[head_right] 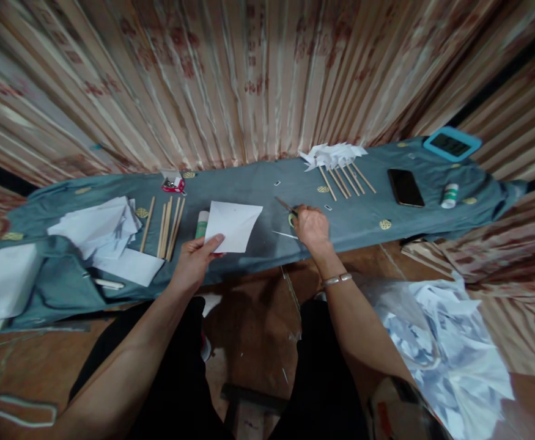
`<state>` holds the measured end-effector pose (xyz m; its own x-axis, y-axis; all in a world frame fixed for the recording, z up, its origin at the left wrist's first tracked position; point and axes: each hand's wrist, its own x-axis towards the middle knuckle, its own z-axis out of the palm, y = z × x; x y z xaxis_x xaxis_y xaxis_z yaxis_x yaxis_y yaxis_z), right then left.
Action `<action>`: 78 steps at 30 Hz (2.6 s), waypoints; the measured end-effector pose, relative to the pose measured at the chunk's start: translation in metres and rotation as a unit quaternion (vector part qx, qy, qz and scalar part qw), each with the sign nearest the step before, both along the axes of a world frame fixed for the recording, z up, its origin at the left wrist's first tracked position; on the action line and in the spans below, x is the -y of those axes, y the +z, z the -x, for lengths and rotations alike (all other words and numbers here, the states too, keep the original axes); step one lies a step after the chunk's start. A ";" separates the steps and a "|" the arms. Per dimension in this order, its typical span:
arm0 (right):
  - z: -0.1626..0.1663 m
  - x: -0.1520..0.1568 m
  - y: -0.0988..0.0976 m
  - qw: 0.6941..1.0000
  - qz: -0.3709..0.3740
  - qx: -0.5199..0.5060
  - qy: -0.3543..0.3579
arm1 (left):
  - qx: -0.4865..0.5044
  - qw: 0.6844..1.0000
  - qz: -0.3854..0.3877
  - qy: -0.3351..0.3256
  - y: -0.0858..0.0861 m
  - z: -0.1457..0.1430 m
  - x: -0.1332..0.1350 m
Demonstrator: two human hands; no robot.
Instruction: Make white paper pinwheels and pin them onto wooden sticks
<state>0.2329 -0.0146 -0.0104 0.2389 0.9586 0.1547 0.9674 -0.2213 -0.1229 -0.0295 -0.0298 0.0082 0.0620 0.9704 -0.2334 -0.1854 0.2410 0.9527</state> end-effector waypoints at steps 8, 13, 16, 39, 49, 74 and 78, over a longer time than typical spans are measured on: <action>-0.012 -0.006 0.009 0.940 -0.106 -0.309 -0.095 | 0.072 0.996 0.017 0.044 -0.001 0.001 -0.001; -0.004 0.001 0.020 0.695 -0.154 -0.699 -0.064 | 0.095 0.994 0.005 0.051 -0.003 -0.001 0.005; 0.016 0.015 0.027 0.543 -0.137 -0.828 -0.029 | 0.102 0.993 0.002 0.052 0.000 -0.006 0.011; 0.058 0.044 0.046 0.520 -0.085 -0.848 -0.055 | 0.197 0.978 0.065 -0.021 0.018 -0.014 0.014; 0.065 0.030 0.046 0.440 -0.050 -0.888 -0.126 | 0.227 0.968 0.053 -0.092 0.012 -0.033 -0.001; 0.102 0.021 0.029 0.485 0.052 -0.869 -0.085 | 0.103 0.979 -0.076 -0.160 0.017 -0.017 -0.014; 0.104 0.021 0.030 0.504 0.063 -0.858 -0.078 | 0.135 0.989 -0.044 -0.042 0.010 -0.019 -0.019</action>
<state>0.1294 -0.0357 0.0193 -0.0095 0.8838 -0.4677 -0.5687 -0.3895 -0.7245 -0.0103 -0.0107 0.0181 0.1927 0.9747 -0.1129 -0.4177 0.1856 0.8894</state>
